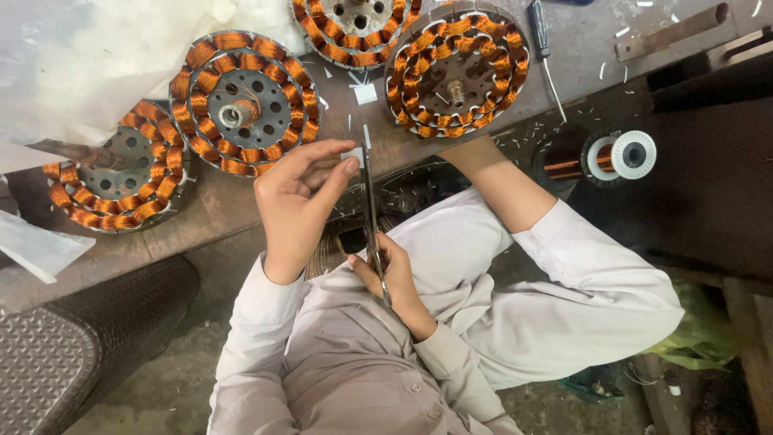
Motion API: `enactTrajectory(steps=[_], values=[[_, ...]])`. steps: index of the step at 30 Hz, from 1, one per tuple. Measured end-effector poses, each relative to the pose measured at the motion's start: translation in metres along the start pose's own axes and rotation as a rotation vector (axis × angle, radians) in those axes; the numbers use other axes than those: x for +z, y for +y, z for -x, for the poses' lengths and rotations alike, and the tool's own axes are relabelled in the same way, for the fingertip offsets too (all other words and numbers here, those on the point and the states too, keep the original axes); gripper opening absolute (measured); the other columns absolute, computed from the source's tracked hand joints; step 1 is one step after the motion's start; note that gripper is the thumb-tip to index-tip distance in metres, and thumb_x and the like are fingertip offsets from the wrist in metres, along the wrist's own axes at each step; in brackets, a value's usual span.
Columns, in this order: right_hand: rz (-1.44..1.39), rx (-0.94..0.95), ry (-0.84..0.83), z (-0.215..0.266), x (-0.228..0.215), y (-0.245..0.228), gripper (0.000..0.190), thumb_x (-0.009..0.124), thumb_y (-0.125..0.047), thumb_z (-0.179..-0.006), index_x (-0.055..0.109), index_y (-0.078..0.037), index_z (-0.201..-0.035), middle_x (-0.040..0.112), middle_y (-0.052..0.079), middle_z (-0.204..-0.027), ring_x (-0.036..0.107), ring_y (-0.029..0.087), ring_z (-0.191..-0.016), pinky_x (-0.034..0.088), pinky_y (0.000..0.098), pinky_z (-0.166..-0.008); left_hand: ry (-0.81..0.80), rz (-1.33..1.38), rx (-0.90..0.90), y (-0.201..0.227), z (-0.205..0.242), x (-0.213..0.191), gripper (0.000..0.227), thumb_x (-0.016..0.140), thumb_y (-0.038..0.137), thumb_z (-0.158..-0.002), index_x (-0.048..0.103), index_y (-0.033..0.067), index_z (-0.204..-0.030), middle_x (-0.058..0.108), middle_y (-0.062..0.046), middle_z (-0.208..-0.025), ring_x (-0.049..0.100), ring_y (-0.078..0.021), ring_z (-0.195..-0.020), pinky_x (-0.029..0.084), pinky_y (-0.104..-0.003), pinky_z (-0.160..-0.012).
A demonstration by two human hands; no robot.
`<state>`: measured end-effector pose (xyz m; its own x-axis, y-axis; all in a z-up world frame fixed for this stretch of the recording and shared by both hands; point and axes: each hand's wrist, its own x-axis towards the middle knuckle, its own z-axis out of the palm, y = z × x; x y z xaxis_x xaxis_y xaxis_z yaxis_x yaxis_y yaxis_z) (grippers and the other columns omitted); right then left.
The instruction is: The person assembles motor stator components by cutting small white plastic spacers with scissors, inserting them into slots on the copper-wound stator, and using a screwdriver to adjust the copper windings. The person handles multiple stators and tools on a cluttered workbench.
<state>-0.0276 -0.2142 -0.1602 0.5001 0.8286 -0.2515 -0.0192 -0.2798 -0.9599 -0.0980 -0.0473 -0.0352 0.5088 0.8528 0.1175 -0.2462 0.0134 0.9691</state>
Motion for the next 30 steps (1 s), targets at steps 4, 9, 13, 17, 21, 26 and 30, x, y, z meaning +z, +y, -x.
enactTrajectory(steps=[4, 9, 13, 17, 21, 26, 30], values=[[-0.014, -0.042, -0.027, 0.002, 0.001, -0.01, 0.036, 0.082, -0.012, -0.085, 0.046, -0.009, -0.086, 0.041, -0.006, -0.069, 0.037, 0.003, -0.058, 0.03, 0.0223, -0.05, -0.006, -0.016, -0.008, 0.0, 0.0, -0.001, 0.022, 0.072, -0.007, -0.097, 0.069, -0.0085, -0.119, 0.072, -0.011, -0.113, 0.072, -0.0138, -0.102, 0.06, -0.026, -0.092], [0.058, -0.1, 0.046, 0.001, 0.003, -0.014, 0.035, 0.079, -0.01, -0.089, 0.045, -0.008, -0.084, 0.042, -0.005, -0.068, 0.039, 0.003, -0.059, 0.033, 0.0218, -0.052, -0.004, -0.016, -0.013, 0.0, 0.001, 0.0, 0.022, 0.073, -0.006, -0.096, 0.069, -0.0081, -0.118, 0.073, -0.01, -0.113, 0.073, -0.0134, -0.102, 0.06, -0.025, -0.092], [0.061, -0.064, 0.051, 0.001, 0.002, -0.012, 0.027, 0.076, -0.005, -0.088, 0.049, -0.007, -0.082, 0.041, -0.005, -0.062, 0.038, 0.003, -0.055, 0.03, 0.0232, -0.05, -0.001, -0.015, -0.042, 0.0, 0.001, 0.0, 0.023, 0.073, -0.006, -0.096, 0.07, -0.0074, -0.119, 0.073, -0.01, -0.112, 0.073, -0.0133, -0.101, 0.06, -0.025, -0.091], [0.065, -0.067, 0.072, 0.001, 0.001, -0.005, 0.024, 0.071, 0.001, -0.084, 0.049, -0.006, -0.078, 0.04, -0.005, -0.057, 0.037, 0.003, -0.053, 0.029, 0.0247, -0.048, -0.004, 0.003, -0.048, 0.0, 0.001, 0.0, 0.024, 0.073, -0.006, -0.096, 0.07, -0.0075, -0.119, 0.072, -0.01, -0.111, 0.072, -0.0133, -0.102, 0.06, -0.025, -0.092], [0.075, -0.078, 0.099, 0.001, 0.003, 0.005, 0.032, 0.07, 0.005, -0.083, 0.043, -0.005, -0.071, 0.038, -0.004, -0.056, 0.035, 0.004, -0.053, 0.026, 0.0267, -0.047, -0.003, -0.005, -0.044, 0.0, 0.0, 0.0, 0.023, 0.073, -0.007, -0.096, 0.07, -0.0078, -0.119, 0.071, -0.009, -0.113, 0.072, -0.0129, -0.103, 0.059, -0.025, -0.092], [0.026, -0.072, 0.06, 0.001, 0.002, 0.004, 0.037, 0.076, -0.002, -0.087, 0.042, -0.007, -0.074, 0.039, -0.005, -0.06, 0.035, 0.004, -0.056, 0.028, 0.0256, -0.049, -0.006, 0.002, -0.029, 0.0, 0.001, 0.001, 0.023, 0.072, -0.008, -0.096, 0.069, -0.0078, -0.119, 0.071, -0.009, -0.114, 0.07, -0.0122, -0.103, 0.059, -0.025, -0.092], [-0.02, 0.013, 0.007, 0.001, 0.002, -0.005, 0.034, 0.08, -0.008, -0.084, 0.046, -0.009, -0.081, 0.041, -0.006, -0.065, 0.037, 0.004, -0.056, 0.03, 0.0232, -0.049, -0.015, 0.014, -0.009, 0.003, 0.001, 0.001, 0.022, 0.071, -0.008, -0.098, 0.069, -0.008, -0.12, 0.069, -0.009, -0.115, 0.07, -0.0122, -0.104, 0.059, -0.026, -0.093]])
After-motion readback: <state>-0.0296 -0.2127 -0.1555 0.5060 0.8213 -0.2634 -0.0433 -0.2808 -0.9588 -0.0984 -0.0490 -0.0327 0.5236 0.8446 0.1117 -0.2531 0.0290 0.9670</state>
